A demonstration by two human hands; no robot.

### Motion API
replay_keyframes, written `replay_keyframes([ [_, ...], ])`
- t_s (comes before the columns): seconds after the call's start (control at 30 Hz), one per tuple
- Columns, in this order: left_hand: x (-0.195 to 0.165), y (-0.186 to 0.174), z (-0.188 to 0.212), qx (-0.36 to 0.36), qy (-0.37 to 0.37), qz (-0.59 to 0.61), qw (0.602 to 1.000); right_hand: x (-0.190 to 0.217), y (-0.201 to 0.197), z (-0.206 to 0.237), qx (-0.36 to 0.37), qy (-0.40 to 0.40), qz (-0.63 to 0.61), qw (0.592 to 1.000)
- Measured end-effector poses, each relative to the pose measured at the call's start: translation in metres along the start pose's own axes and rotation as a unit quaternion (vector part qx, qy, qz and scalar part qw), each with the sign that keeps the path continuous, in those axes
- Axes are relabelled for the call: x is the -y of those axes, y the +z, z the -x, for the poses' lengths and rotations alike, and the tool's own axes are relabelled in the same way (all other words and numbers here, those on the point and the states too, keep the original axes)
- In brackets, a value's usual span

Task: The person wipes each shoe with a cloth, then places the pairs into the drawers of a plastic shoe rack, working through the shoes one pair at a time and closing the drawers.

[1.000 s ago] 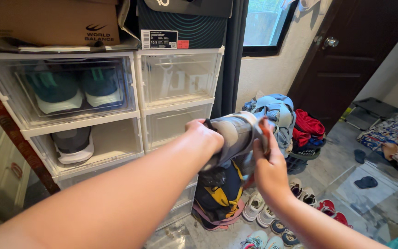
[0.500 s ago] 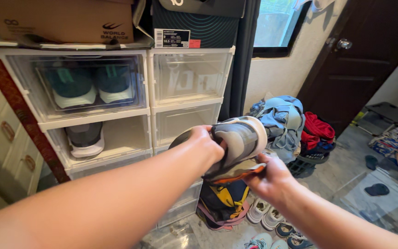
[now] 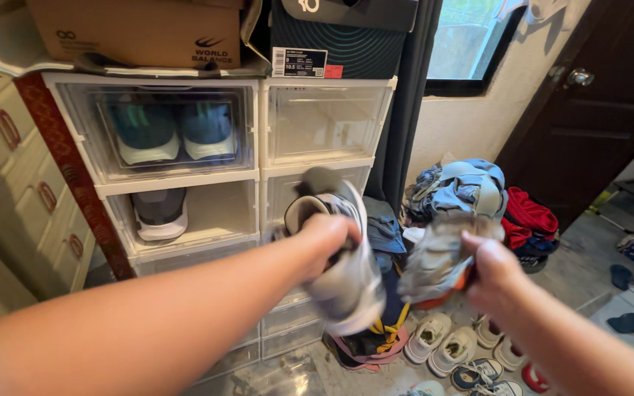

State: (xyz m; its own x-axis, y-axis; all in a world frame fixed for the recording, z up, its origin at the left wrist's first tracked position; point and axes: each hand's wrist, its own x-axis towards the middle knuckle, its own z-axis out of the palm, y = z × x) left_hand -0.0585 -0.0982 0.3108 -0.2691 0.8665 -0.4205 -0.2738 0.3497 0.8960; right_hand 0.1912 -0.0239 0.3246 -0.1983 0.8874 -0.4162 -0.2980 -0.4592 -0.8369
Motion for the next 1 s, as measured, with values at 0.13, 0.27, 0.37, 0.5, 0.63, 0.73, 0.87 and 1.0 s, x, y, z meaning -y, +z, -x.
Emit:
replay_keyframes([
  [0.13, 0.02, -0.024, 0.036, -0.07, 0.126, -0.355, 0.924, 0.027, 0.019, 0.016, 0.018, -0.1, 0.11, 0.989],
  [0.27, 0.028, -0.028, 0.046, -0.064, 0.218, -0.59, 0.775, 0.025, 0.048, 0.019, 0.088, -0.289, 0.25, 0.92],
  [0.37, 0.035, -0.035, 0.051, -0.012, 0.263, -0.698, 0.666, 0.016, 0.061, 0.019, 0.054, -0.327, 0.434, 0.838],
  [0.5, 0.04, -0.034, 0.054, -0.01, 0.264, -0.753, 0.603, -0.007, 0.082, 0.017, 0.17, -0.475, 0.497, 0.706],
  [0.63, 0.046, -0.039, 0.057, -0.003, 0.295, -0.798, 0.525, -0.033, 0.117, 0.026, 0.177, -0.503, 0.533, 0.656],
  [0.73, 0.052, -0.043, 0.058, 0.024, 0.276, -0.82, 0.5, -0.041, 0.145, 0.044, 0.207, -0.444, 0.579, 0.652],
  [0.87, 0.058, -0.045, 0.063, 0.024, 0.266, -0.825, 0.499, -0.043, 0.181, 0.066, 0.268, -0.411, 0.566, 0.662],
  [1.0, 0.056, -0.056, 0.072, 0.05, 0.238, -0.849, 0.469, -0.037, 0.187, 0.067, 0.21, -0.25, 0.674, 0.662],
])
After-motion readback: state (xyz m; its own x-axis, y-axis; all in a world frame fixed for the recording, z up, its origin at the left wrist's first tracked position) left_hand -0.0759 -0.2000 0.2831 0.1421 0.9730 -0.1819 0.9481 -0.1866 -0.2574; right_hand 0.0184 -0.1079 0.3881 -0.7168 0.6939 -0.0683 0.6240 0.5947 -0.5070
